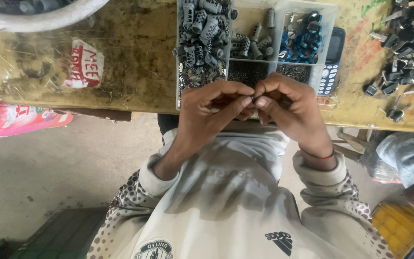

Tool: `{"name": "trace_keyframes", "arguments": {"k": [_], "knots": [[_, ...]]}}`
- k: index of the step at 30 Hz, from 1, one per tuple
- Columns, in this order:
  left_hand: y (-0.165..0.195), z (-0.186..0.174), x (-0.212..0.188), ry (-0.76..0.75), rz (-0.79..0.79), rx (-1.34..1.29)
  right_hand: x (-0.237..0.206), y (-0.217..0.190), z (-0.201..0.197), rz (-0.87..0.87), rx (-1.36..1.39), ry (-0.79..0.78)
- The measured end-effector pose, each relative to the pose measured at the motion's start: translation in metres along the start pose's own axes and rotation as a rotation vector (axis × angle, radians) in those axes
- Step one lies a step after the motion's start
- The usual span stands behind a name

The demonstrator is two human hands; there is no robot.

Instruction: The person sits at a workbench and sorts small metal and plastic hardware components by hand. They pick individual pieces from piles on the table, manipulate each piece with both hands, and place it into a compartment of a plastic organizer box, occasionally reaching into the large bowl or side pile for more pieces.

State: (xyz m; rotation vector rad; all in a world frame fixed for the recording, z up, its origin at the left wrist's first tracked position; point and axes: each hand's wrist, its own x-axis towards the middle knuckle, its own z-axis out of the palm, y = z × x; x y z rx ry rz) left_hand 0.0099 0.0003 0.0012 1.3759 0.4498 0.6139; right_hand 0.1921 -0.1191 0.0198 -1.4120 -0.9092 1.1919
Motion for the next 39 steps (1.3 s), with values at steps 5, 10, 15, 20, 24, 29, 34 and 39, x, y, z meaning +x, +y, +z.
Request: {"name": "trace_keyframes", "arguments": {"k": [5,10,15,20,24,29,34,39], "knots": [[0.004,-0.004,0.001,-0.055,0.076,0.082,0.0,-0.002,-0.002,0.107,0.04,-0.078],[0.013,-0.006,0.001,-0.048,0.097,0.226,0.002,-0.011,0.003,-0.151,-0.464,-0.02],[0.018,-0.004,0.0,-0.03,0.053,0.402,-0.002,-0.016,0.006,-0.431,-0.771,0.045],[0.015,-0.012,0.003,-0.202,-0.079,0.11,-0.003,-0.009,-0.004,-0.084,-0.215,-0.094],[0.012,-0.018,0.003,-0.215,-0.191,-0.038,0.002,-0.002,-0.011,-0.053,-0.121,-0.213],[0.012,-0.018,0.006,-0.178,-0.126,0.006,0.005,-0.003,-0.001,0.017,-0.062,-0.104],[0.018,-0.008,0.004,-0.047,0.057,0.352,0.003,-0.014,0.011,-0.201,-0.582,0.047],[0.021,0.002,0.0,-0.038,0.149,0.556,0.004,-0.022,0.01,-0.195,-0.617,0.024]]}}
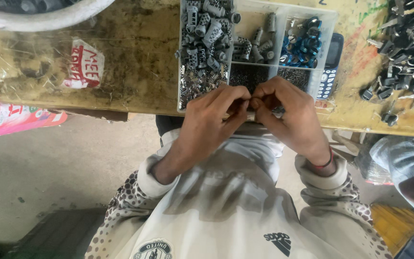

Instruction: The person sits at a workbench and sorts small metal and plastic hardware components by hand. They pick individual pieces from piles on the table, manipulate each piece with both hands, and place it into a compartment of a plastic organizer box, occasionally reaching into the large bowl or side pile for more pieces.

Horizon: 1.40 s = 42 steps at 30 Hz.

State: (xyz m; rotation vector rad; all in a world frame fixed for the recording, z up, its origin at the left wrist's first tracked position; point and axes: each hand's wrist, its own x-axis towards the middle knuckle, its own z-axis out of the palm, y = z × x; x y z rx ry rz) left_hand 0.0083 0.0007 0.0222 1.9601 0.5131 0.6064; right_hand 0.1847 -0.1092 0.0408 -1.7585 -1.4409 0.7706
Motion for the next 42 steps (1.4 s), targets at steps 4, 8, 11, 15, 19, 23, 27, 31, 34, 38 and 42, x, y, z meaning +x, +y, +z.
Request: {"name": "trace_keyframes", "arguments": {"k": [4,8,11,15,19,23,27,31,34,38,42], "knots": [[-0.002,0.0,0.0,0.012,-0.029,-0.094,-0.002,0.004,0.002,-0.051,0.015,0.029],[-0.01,-0.002,0.002,-0.033,-0.198,-0.501,-0.004,0.011,0.006,0.097,0.379,-0.015],[-0.011,-0.002,0.002,-0.039,-0.233,-0.598,-0.004,0.013,0.007,0.159,0.514,-0.044],[-0.005,0.0,0.002,0.055,-0.1,-0.278,-0.002,0.007,0.009,0.144,0.379,0.044],[0.007,0.004,0.002,0.111,0.072,0.067,-0.002,-0.002,0.008,-0.132,-0.116,0.138],[0.011,0.002,0.001,0.124,0.115,0.063,-0.006,-0.004,0.007,-0.125,-0.035,0.154],[0.005,-0.001,0.002,0.057,-0.066,-0.302,-0.009,0.003,0.007,0.085,0.355,0.041],[-0.002,0.0,0.001,-0.001,-0.176,-0.58,-0.01,0.005,0.009,0.132,0.694,-0.03],[-0.003,0.003,-0.001,0.025,-0.138,-0.474,-0.01,0.0,0.012,0.118,0.53,0.05],[0.003,0.007,-0.004,0.129,0.091,0.016,-0.011,-0.011,0.015,-0.03,-0.016,0.206],[0.009,0.006,-0.005,0.142,0.197,0.165,-0.011,-0.013,0.015,0.015,-0.091,0.172]]}}
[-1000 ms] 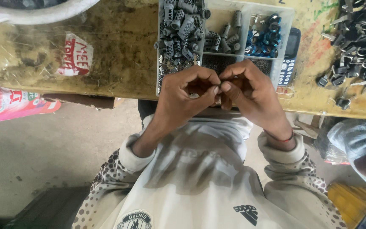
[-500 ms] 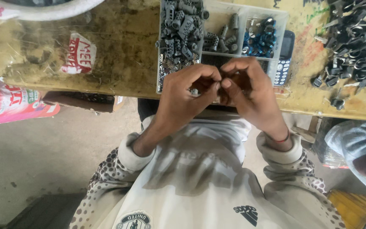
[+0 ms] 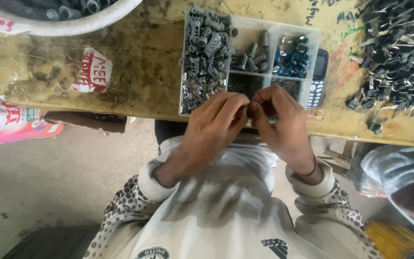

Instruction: The person sits at a workbench and sorts small metal and plastic hardware components by hand. They pick individual pieces from piles on the table, manipulate each piece with both hands, and place it into a compartment of a plastic organizer box, occasionally reaching into the large bowl or side pile for more pieces.

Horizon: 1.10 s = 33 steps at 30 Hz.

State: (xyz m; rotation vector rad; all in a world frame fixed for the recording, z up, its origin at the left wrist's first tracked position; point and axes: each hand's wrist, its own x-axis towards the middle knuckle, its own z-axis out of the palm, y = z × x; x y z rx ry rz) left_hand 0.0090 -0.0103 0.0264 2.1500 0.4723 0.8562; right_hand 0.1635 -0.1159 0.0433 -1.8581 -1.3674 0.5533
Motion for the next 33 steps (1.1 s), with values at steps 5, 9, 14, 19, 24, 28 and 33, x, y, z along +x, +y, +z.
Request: {"name": "trace_keyframes", "arguments": {"k": [5,9,14,19,24,28,33], "knots": [[-0.006,-0.009,0.004,-0.039,-0.165,-0.252,0.004,0.008,0.004,0.15,0.402,-0.085],[-0.014,-0.013,0.005,-0.133,-0.415,-0.668,0.006,0.01,0.001,0.246,0.798,-0.233],[-0.018,-0.01,0.003,-0.153,-0.559,-1.047,0.003,0.012,0.002,0.379,0.839,-0.23],[-0.018,-0.004,0.002,-0.084,-0.463,-0.848,-0.004,0.019,0.02,0.282,0.734,-0.093],[-0.025,0.0,0.005,-0.13,-0.642,-1.011,0.004,0.02,0.013,0.425,0.859,-0.095],[-0.03,0.0,0.005,-0.17,-0.501,-0.743,0.041,0.02,-0.015,0.046,0.067,-0.052],[-0.033,0.0,0.005,-0.29,-0.407,-0.591,0.083,0.02,-0.018,-0.355,-0.421,-0.055]]}}
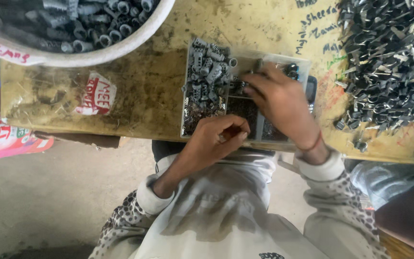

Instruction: The person sits at a workbench and sorts small metal and plastic hardware components by hand. They pick individual pieces from piles on the table, manipulate each piece with both hands, and place it into a compartment of a plastic organizer box, occasionally reaching into the large bowl or side pile for more pieces.

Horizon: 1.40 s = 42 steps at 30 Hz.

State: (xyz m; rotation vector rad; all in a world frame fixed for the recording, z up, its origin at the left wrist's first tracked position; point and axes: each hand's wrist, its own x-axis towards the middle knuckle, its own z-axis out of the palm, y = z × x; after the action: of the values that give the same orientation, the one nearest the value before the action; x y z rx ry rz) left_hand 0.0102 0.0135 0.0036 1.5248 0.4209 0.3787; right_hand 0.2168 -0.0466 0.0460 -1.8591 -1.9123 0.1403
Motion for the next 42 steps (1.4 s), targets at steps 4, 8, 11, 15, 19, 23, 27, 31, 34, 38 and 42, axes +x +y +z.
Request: {"name": "trace_keyframes", "arguments": {"k": [4,8,11,15,19,23,27,31,34,38,42], "knots": [[0.0,-0.001,-0.001,0.002,0.044,0.023,0.012,0.009,0.005,0.008,-0.088,-0.202],[0.0,-0.001,-0.001,0.044,0.075,-0.012,0.016,0.022,0.002,0.046,-0.009,-0.319],[-0.001,-0.002,0.0,0.047,0.028,-0.254,0.007,0.024,-0.005,-0.072,0.305,-0.16],[-0.002,-0.001,0.003,0.08,-0.129,-0.517,-0.027,0.005,-0.004,0.287,0.796,-0.167],[-0.001,0.006,0.004,0.078,-0.205,-0.614,-0.061,-0.012,0.008,0.221,0.512,0.032],[-0.001,0.009,0.003,0.079,-0.219,-0.656,-0.069,-0.018,0.007,0.271,0.413,0.122],[-0.001,0.011,0.004,0.101,-0.22,-0.647,-0.051,-0.025,0.001,0.292,0.375,0.113],[-0.002,0.01,0.003,0.137,-0.266,-0.611,-0.029,-0.024,0.0,0.286,0.261,0.226],[-0.002,0.01,0.002,0.149,-0.251,-0.526,-0.033,-0.019,-0.002,0.323,0.371,0.199],[-0.001,0.013,0.001,0.134,-0.214,-0.538,-0.06,-0.023,0.001,0.391,0.787,-0.015],[0.0,0.014,0.002,0.076,-0.211,-0.469,-0.068,-0.023,0.004,0.706,1.387,-0.034]]}}
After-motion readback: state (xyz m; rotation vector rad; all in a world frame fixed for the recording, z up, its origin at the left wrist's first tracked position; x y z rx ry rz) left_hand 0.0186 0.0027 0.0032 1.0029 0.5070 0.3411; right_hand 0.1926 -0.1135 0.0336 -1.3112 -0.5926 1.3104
